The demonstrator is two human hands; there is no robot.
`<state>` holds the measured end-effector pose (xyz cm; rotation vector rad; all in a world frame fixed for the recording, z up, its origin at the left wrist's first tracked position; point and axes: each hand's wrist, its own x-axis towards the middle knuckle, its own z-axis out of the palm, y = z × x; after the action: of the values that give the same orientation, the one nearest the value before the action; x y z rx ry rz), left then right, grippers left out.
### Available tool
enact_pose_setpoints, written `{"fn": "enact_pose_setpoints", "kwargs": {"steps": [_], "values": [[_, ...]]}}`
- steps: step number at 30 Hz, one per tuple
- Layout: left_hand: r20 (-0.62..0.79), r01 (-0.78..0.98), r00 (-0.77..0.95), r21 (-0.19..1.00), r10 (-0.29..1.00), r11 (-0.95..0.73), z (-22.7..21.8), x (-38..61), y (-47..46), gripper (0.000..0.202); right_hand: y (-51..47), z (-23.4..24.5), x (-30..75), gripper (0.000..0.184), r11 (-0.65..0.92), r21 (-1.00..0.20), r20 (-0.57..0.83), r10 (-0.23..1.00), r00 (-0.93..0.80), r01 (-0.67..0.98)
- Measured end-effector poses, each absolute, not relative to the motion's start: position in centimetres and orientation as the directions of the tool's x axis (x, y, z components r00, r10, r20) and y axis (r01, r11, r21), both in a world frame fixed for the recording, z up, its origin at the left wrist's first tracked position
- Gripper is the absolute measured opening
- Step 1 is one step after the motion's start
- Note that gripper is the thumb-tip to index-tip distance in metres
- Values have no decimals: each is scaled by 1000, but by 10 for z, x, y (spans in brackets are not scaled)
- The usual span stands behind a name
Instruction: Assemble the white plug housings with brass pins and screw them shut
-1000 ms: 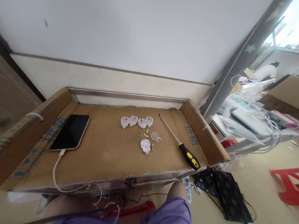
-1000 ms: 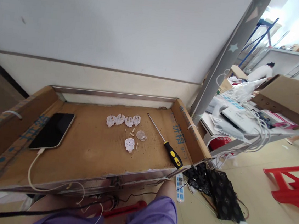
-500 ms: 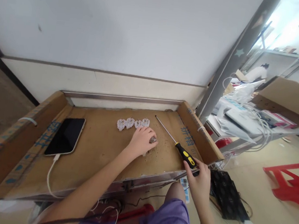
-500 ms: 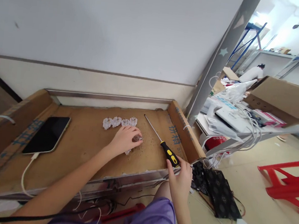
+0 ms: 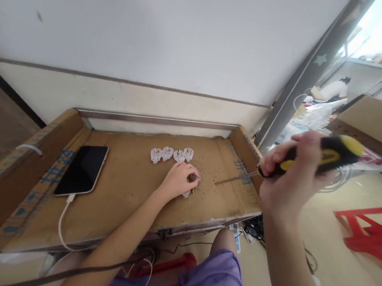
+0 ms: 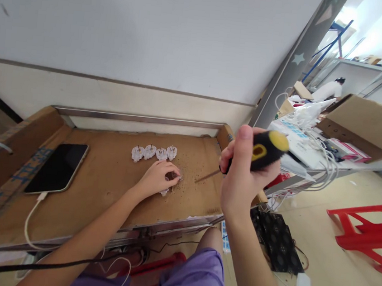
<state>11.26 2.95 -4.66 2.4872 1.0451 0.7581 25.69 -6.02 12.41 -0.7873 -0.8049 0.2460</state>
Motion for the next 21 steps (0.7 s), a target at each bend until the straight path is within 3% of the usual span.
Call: {"fn": "enact_pose_setpoints", "kwargs": {"steps": [4,12,21], "values": [[314,556,590,510,743,-657,-47,113,29,5,-62,136,242,22,761,-635,581,356,732,134],[300,563,599,502,743,-656,-49,114,30,5,-51,115,234,20,729,-685,520,482,705,7],[300,555,598,513,743,-655,-47,116,30,7,-48,116,235,21,713,-701,509,502,699,-2]]}}
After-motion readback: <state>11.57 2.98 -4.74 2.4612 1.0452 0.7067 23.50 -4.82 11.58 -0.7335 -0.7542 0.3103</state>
